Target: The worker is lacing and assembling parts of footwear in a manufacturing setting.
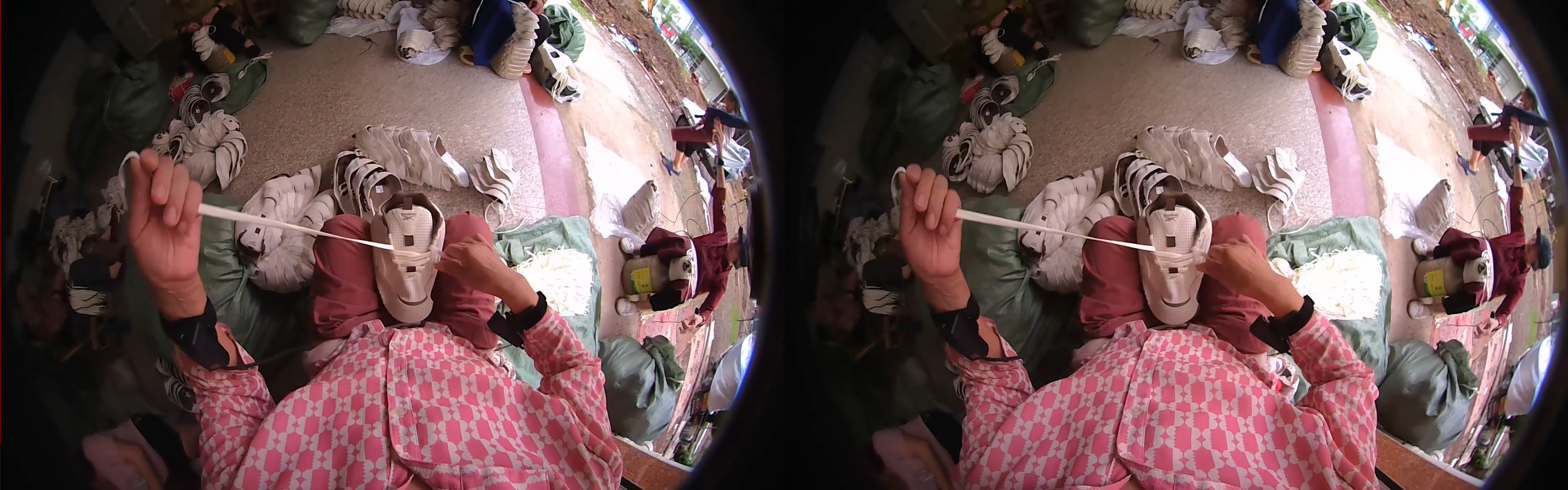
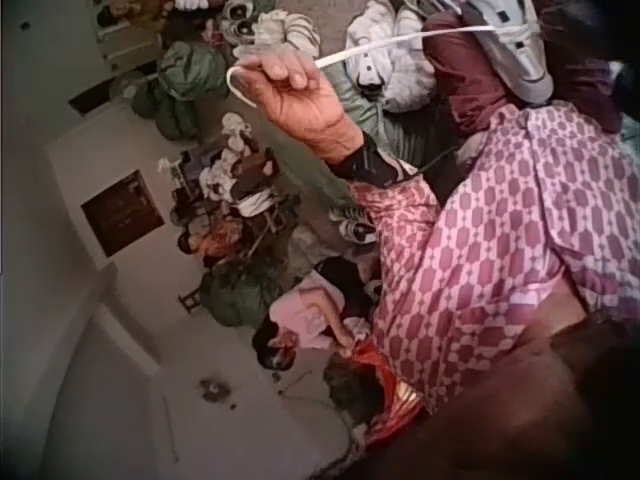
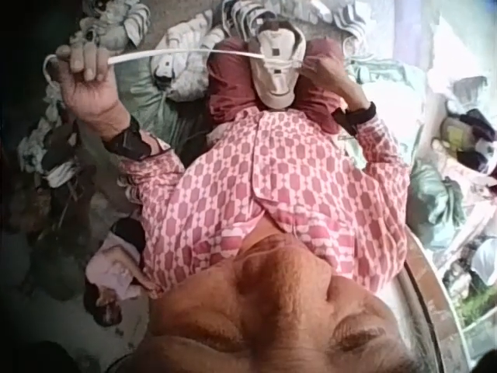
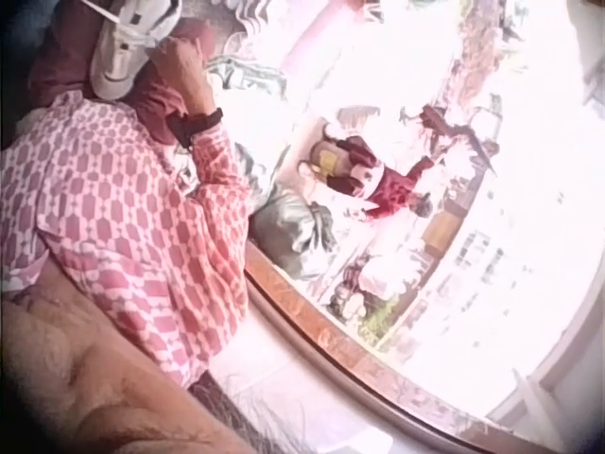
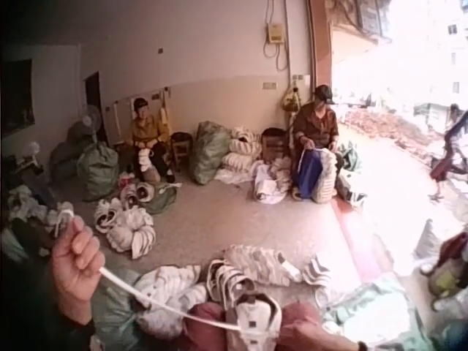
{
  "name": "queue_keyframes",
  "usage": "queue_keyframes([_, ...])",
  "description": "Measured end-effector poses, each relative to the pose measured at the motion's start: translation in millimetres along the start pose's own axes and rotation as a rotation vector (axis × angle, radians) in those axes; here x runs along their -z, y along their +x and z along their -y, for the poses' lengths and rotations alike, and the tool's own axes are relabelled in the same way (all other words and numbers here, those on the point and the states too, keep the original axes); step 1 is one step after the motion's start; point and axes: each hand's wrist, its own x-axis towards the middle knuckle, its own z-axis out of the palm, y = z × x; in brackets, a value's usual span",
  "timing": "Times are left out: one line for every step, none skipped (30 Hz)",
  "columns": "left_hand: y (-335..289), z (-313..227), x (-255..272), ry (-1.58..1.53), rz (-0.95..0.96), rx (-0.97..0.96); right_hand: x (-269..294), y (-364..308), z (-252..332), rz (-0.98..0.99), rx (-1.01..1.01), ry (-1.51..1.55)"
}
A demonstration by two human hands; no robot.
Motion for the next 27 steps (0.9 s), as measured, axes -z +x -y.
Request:
queue_keyframes([-9, -4, 13, 0.024, 0.01, 0.007, 2, -5, -1, -0.052, 0.03, 0.04])
queue_keyframes([-20, -4, 26, 0.153, -0.198, 0.047, 7, -14, -3, -0.042, -0.066, 0.483])
queue_keyframes([-31, 1, 39, 0.266, -0.394, 0.081, 14, -22, -6, -0.03, -0.147, 0.926])
queue_keyframes([-42, 7, 51, 0.282, -0.411, 0.093, 21, -29, -10, -0.075, -0.182, 1.059])
queue_keyframes([-54, 15, 62, 0.428, -0.525, 0.207, 27, -35, -13, -0.208, -0.248, 1.211])
queue_keyframes([-64, 24, 73, 0.576, -0.65, 0.313, 33, -41, -18, -0.351, -0.253, 1.366])
queue_keyframes([-73, 35, 82, 0.627, -0.657, 0.405, 37, -46, -24, -0.482, -0.141, 1.574])
queue_keyframes([-81, 47, 90, 0.686, -0.691, 0.485, 40, -51, -30, -0.61, 0.023, 1.738])
queue_keyframes([-87, 56, 97, 0.719, -0.637, 0.576, 43, -60, -37, -0.728, 0.059, 1.965])
queue_keyframes([-91, 66, 101, 0.706, -0.626, 0.581, 45, -71, -45, -0.842, 0.125, 2.166])
queue_keyframes([-95, 80, 103, 0.701, -0.57, 0.642, 46, -82, -55, -0.897, 0.215, 2.249])
queue_keyframes([-98, 94, 103, 0.682, -0.506, 0.681, 48, -95, -67, -0.941, 0.329, 2.339])
queue_keyframes([-98, 110, 102, 0.689, -0.516, 0.702, 47, -110, -80, -1.029, 0.272, 2.339])
queue_keyframes([-96, 126, 99, 0.816, -0.395, 0.627, 45, -127, -93, -1.125, 0.219, 2.365])
queue_keyframes([-92, 138, 93, 0.955, -0.31, 0.585, 41, -144, -107, -1.202, 0.17, 2.373])
queue_keyframes([-88, 147, 87, 0.934, -0.279, 0.545, 38, -161, -123, -1.183, 0.188, 2.345])
queue_keyframes([-82, 156, 79, 1.041, -0.144, 0.47, 34, -178, -137, -1.281, 0.132, 2.335])
queue_keyframes([-75, 165, 69, 1.16, -0.012, 0.381, 31, -194, -150, -1.396, 0.044, 2.337])
queue_keyframes([-68, 173, 59, 1.22, 0.09, 0.29, 29, -204, -162, -1.469, -0.074, 2.33])
queue_keyframes([-62, 180, 50, 1.299, 0.19, 0.139, 27, -206, -171, -1.54, -0.193, 2.313])
queue_keyframes([-56, 187, 42, 1.352, 0.283, 0.053, 25, -208, -171, -1.519, -0.346, 2.259])
queue_keyframes([-53, 197, 32, 1.247, 0.309, 0.101, 23, -199, -168, -1.529, -0.464, 2.098])
queue_keyframes([-49, 203, 27, 1.218, 0.377, 0.195, 21, -190, -156, -1.454, -0.478, 1.855])
queue_keyframes([-47, 210, 24, 1.184, 0.438, 0.257, 20, -178, -136, -1.422, -0.514, 1.615])
queue_keyframes([-47, 216, 21, 1.186, 0.434, 0.256, 22, -155, -120, -1.286, -0.537, 1.463])
queue_keyframes([-47, 222, 21, 1.281, 0.476, 0.195, 19, -129, -96, -1.177, -0.443, 1.24])
queue_keyframes([-47, 227, 21, 1.388, 0.526, 0.171, 16, -105, -72, -1.05, -0.428, 1.218])
